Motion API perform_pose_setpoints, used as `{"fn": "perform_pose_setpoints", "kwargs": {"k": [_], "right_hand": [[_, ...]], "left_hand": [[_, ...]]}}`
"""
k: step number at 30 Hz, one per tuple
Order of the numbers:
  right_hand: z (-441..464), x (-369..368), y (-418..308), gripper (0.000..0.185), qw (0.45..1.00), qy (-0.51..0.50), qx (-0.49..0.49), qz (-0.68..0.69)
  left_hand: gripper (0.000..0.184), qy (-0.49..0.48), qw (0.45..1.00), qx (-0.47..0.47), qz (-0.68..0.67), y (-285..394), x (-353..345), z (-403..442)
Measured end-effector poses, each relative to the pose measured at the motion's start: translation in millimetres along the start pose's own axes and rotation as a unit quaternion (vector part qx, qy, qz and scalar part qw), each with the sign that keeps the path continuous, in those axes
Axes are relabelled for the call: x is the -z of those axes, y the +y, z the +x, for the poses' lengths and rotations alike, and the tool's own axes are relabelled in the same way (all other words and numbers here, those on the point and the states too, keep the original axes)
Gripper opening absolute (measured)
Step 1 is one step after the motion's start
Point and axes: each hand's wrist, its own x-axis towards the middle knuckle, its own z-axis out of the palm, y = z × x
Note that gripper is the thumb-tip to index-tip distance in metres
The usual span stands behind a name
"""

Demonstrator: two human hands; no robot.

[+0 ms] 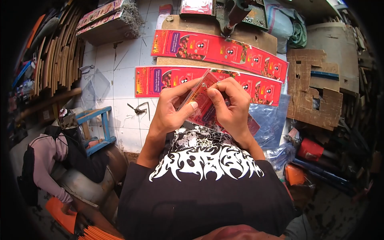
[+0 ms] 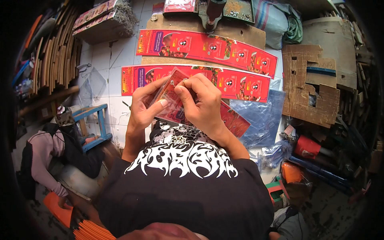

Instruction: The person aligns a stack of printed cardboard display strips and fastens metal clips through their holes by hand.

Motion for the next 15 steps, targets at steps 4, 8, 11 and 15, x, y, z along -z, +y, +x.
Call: {"fn": "perform_pose_setpoints", "kwargs": {"k": [4,8,11,15], "right_hand": [[-1.6,-0.1,2.9,0.010,0.998,-0.014,-0.039,0.048],[-0.4,-1.9,-0.3,0.010,0.999,-0.012,-0.040,0.028],[-0.5,-3.2,1.7,0.011,0.999,-0.016,-0.032,0.019],[0.5,-3.5,-0.9,0.011,0.999,-0.017,-0.037,0.012]], "left_hand": [[0.048,0.016,0.997,0.059,-0.039,1.5,-0.2,-2.7],[0.047,0.032,0.997,0.055,-0.038,-0.3,-2.0,-4.3],[0.050,0.036,0.997,0.062,-0.042,-0.9,-1.2,-5.9],[0.053,0.022,0.998,0.039,-0.051,0.5,-2.6,-4.5]]}}
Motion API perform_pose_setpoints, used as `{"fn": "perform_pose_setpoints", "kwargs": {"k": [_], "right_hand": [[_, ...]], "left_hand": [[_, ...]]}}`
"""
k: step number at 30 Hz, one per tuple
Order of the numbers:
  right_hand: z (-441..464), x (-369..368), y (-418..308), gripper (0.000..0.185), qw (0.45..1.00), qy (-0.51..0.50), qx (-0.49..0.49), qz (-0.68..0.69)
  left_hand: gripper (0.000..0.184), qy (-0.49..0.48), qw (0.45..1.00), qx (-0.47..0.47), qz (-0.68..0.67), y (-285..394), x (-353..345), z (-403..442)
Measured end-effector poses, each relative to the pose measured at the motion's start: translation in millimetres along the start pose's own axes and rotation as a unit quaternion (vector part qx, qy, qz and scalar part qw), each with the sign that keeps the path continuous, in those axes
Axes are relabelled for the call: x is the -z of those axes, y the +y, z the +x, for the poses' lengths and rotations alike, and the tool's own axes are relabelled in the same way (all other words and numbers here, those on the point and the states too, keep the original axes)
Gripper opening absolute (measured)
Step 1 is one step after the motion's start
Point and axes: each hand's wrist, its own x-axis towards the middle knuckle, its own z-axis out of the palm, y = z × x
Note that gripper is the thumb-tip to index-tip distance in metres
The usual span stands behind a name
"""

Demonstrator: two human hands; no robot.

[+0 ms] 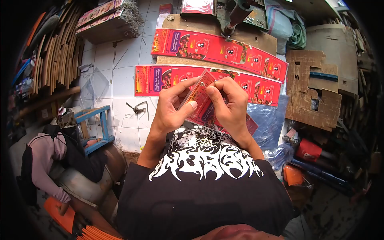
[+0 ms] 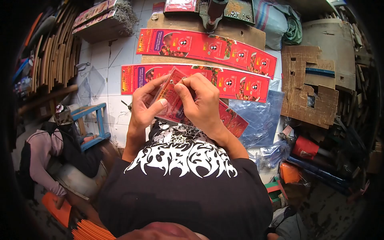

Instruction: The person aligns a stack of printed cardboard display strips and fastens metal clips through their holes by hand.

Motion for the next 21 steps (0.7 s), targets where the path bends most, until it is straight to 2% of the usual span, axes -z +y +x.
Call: {"fn": "perform_pose_setpoints", "kwargs": {"k": [9,12,14,21], "right_hand": [[1,4,-1,0.011,1.000,-0.014,-0.012,0.000],[1,6,-1,0.011,1.000,-0.022,-0.011,-0.008],[0,7,-5,0.011,1.000,-0.023,-0.011,-0.018],[0,5,-9,0.010,0.998,-0.026,-0.019,-0.048]], "left_hand": [[0.056,-0.015,1.000,-0.007,0.000,-4,3,1],[0.058,-0.033,0.999,-0.010,0.031,-5,5,1],[0.061,-0.041,0.991,-0.087,0.092,-4,4,2],[0.063,-0.077,0.973,-0.096,0.195,2,9,2]]}}
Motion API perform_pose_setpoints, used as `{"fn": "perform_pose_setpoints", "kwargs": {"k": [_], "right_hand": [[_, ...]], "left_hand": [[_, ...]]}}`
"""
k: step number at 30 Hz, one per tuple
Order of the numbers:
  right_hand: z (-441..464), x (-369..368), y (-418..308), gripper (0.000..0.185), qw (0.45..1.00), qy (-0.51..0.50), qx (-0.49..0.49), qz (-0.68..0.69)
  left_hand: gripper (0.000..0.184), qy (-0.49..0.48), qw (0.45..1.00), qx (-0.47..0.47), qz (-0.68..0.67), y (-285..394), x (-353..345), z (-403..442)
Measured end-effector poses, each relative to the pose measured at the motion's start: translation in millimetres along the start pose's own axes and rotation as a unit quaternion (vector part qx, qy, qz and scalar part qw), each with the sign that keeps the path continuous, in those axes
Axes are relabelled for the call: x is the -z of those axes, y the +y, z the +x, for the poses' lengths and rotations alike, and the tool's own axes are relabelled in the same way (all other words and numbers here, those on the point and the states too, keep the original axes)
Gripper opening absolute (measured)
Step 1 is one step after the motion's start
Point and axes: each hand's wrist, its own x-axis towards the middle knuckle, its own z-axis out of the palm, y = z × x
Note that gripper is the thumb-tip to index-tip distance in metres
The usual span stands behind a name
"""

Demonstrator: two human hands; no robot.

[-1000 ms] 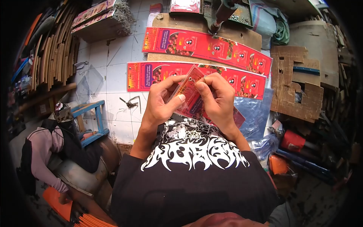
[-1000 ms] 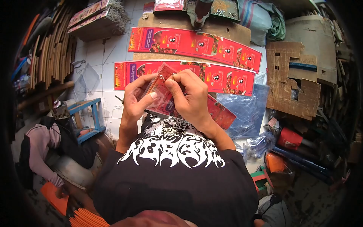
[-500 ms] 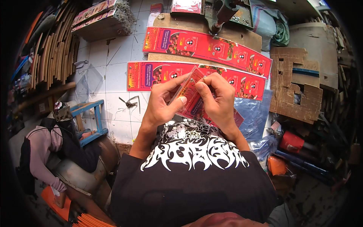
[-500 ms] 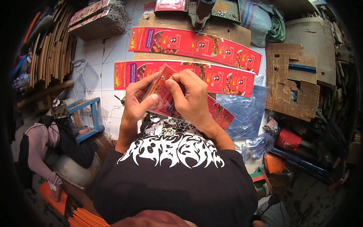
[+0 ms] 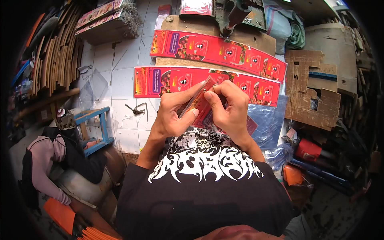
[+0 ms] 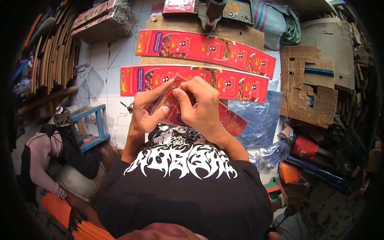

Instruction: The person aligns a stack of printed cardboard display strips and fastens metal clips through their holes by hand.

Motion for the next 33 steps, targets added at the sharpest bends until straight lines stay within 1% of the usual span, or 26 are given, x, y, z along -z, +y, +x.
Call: {"fn": "perform_pose_setpoints", "kwargs": {"k": [2,3,5,6,9,11,12,13,14,15,17,18,19,20,21,23,24,26,27,29,30,32,33], "right_hand": [[-3,-2,2,0.010,0.999,0.030,0.045,-0.005],[-4,-3,5,0.010,0.999,0.030,0.045,-0.005],[-2,-5,11,0.010,0.995,0.050,0.088,-0.008],[-2,-5,11,0.010,0.995,0.050,0.088,-0.008],[-4,-4,11,0.011,0.996,0.049,0.069,0.005],[-2,0,14,0.009,0.999,0.004,0.024,0.028],[-1,1,16,0.009,0.999,0.005,0.025,0.028],[-1,1,19,0.008,0.993,-0.018,-0.047,0.111],[-1,2,21,0.008,0.973,-0.041,-0.118,0.193],[-1,3,19,0.008,0.973,-0.041,-0.118,0.193],[1,6,15,0.006,0.956,-0.057,-0.175,0.230],[0,6,16,0.006,0.956,-0.057,-0.175,0.230],[0,7,16,0.006,0.984,-0.052,-0.088,0.146],[0,6,17,0.007,0.997,-0.046,0.001,0.061],[0,5,16,0.007,0.997,-0.047,0.002,0.061],[-2,0,15,0.010,0.995,0.010,0.101,0.000],[-2,0,15,0.010,0.995,0.009,0.100,0.000],[-1,2,17,0.013,0.989,0.011,0.147,-0.017],[-1,4,17,0.013,0.989,0.011,0.145,-0.017],[2,10,15,0.011,0.995,-0.021,0.096,0.003],[4,13,18,0.011,0.995,-0.020,0.096,0.003],[9,19,24,0.011,0.994,-0.076,0.059,0.050],[11,21,22,0.010,0.994,-0.083,0.051,0.047]], "left_hand": [[0.062,0.024,0.995,0.019,-0.092,-4,-5,-2],[0.057,0.048,0.991,0.037,-0.121,-1,-10,-1],[0.054,0.050,0.987,0.056,-0.139,-1,-11,-2],[0.051,0.052,0.983,0.074,-0.158,-1,-11,-2],[0.048,0.047,0.987,0.068,-0.136,-5,-10,-3],[0.047,0.049,0.985,0.076,-0.144,-7,-11,-5],[0.047,0.051,0.984,0.082,-0.151,-7,-11,-5],[0.047,0.051,0.984,0.081,-0.151,-8,-11,-4],[0.047,0.050,0.983,0.082,-0.159,-8,-12,-5],[0.047,0.049,0.981,0.085,-0.168,-8,-13,-5],[0.047,0.056,0.979,0.081,-0.180,-8,-14,-6],[0.048,0.062,0.976,0.076,-0.193,-8,-15,-5],[0.048,0.063,0.976,0.075,-0.193,-8,-15,-6],[0.048,0.067,0.975,0.078,-0.198,-8,-14,-6],[0.048,0.070,0.973,0.081,-0.203,-8,-13,-6],[0.048,0.067,0.973,0.089,-0.200,-9,-12,-7],[0.048,0.062,0.973,0.098,-0.198,-10,-12,-7],[0.048,0.059,0.974,0.098,-0.196,-10,-11,-7],[0.048,0.055,0.974,0.098,-0.195,-9,-11,-7],[0.048,0.048,0.973,0.097,-0.202,-9,-11,-5],[0.048,0.043,0.972,0.095,-0.209,-10,-12,-5],[0.047,0.044,0.972,0.088,-0.213,-12,-15,-5],[0.047,0.047,0.972,0.081,-0.216,-13,-15,-4]]}}
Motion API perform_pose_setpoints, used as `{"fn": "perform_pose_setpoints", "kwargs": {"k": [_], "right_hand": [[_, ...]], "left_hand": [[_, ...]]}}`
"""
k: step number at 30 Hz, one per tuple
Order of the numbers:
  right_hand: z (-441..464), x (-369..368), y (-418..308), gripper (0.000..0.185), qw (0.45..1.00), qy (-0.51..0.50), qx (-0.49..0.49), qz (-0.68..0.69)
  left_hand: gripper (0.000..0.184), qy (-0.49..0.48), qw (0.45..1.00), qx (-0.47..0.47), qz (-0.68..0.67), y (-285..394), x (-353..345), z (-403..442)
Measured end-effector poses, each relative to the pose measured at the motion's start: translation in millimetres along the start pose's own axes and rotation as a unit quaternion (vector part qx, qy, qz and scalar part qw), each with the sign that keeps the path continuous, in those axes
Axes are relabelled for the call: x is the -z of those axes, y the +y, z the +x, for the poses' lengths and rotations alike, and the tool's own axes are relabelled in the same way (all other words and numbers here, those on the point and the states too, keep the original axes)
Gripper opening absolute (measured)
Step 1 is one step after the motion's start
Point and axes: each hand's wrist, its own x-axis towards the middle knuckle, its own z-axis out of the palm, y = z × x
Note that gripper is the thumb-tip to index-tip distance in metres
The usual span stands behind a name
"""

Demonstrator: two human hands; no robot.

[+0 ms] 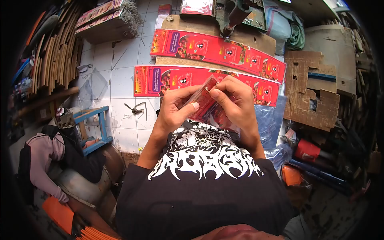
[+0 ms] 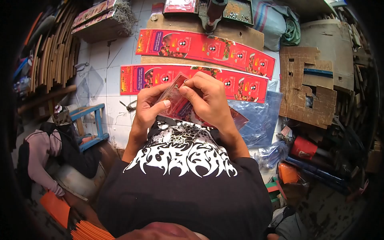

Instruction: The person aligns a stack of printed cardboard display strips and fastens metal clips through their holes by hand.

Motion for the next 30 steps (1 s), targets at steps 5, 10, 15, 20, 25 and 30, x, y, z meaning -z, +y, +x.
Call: {"fn": "perform_pose_setpoints", "kwargs": {"k": [5,10,15,20,25,30], "right_hand": [[-1,-3,3,0.015,0.985,0.009,0.132,-0.112],[-1,-10,11,0.015,0.932,0.112,0.281,-0.201],[-19,-38,12,0.007,0.989,0.085,-0.039,0.116],[-16,-48,21,0.010,0.960,0.099,-0.097,0.244],[-13,-44,19,0.010,0.982,0.065,-0.070,0.161],[-9,-44,13,0.009,0.996,0.071,0.016,0.055]], "left_hand": [[0.046,0.010,1.000,0.006,-0.012,3,1,1],[0.042,0.058,0.997,0.032,-0.027,-3,4,2],[0.033,0.099,0.993,0.057,0.019,-4,6,5],[0.034,0.131,0.988,0.054,-0.055,-2,-2,-5],[0.038,0.137,0.987,0.034,-0.070,-7,-7,-16],[0.038,0.149,0.987,0.036,-0.044,-6,-8,-18]]}}
